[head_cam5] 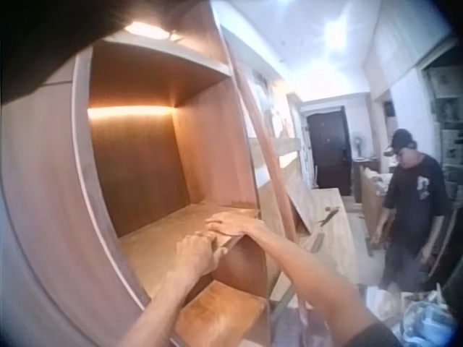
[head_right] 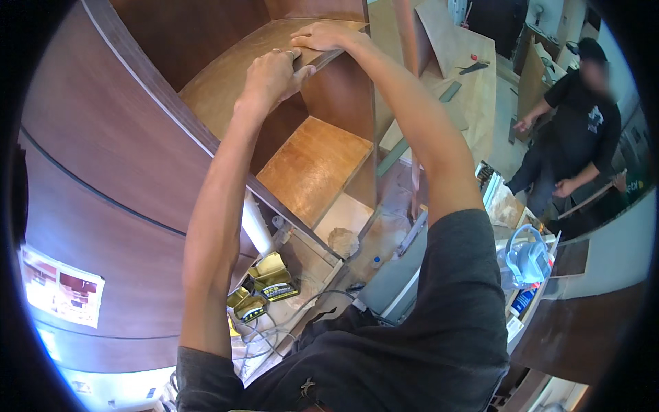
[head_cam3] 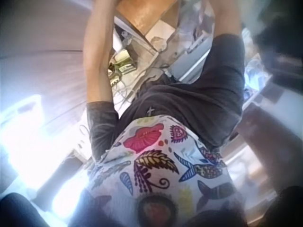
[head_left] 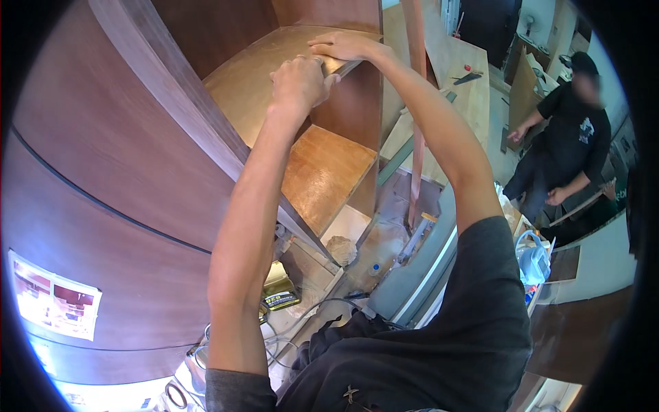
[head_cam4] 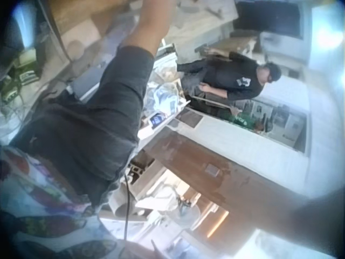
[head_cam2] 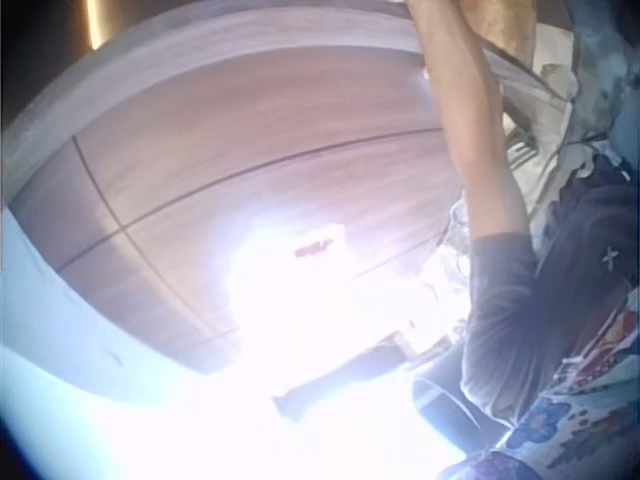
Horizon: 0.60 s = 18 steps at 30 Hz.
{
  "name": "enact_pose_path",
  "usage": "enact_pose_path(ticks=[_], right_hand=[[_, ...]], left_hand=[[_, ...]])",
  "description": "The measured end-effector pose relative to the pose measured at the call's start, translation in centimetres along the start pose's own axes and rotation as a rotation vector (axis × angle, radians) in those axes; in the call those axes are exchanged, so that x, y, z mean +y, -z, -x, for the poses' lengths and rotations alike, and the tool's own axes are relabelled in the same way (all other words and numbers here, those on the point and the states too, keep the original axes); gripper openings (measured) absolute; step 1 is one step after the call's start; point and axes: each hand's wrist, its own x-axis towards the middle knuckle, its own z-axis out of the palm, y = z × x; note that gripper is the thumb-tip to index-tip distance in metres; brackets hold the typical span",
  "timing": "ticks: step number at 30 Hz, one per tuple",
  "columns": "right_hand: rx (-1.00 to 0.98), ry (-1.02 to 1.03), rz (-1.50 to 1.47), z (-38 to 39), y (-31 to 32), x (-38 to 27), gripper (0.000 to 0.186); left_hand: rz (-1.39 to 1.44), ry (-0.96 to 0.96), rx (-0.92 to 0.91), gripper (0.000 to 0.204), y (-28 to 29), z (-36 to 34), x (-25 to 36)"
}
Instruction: The person measures a large sheet of gold-colored metal using a tape measure, then cuts it with a utility knife. They sand the cut edges with a sanding block and fit the panel into a wooden cabinet structure.
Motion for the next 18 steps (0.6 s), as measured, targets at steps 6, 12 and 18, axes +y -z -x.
enact_pose_path(ticks=[6, 12, 18], right_hand=[[0.297, -0.086, -0.056, 7.5, -0.2, 0.3, 0.045], [0.974, -0.294, -0.517, 17.7, -10.1, -10.7, 0.036], [0.512, -0.614, -0.817, 31.3, -26.4, -20.4, 0.036]], left_hand=[[0.027, -0.037, -0.042, 0.043, 0.9, 0.4, 1.2], [-0.005, -0.010, -0.028, 0.043, 0.8, 0.3, -0.3], [0.025, -0.058, -0.034, 0.046, 1.0, 0.4, 0.4]])
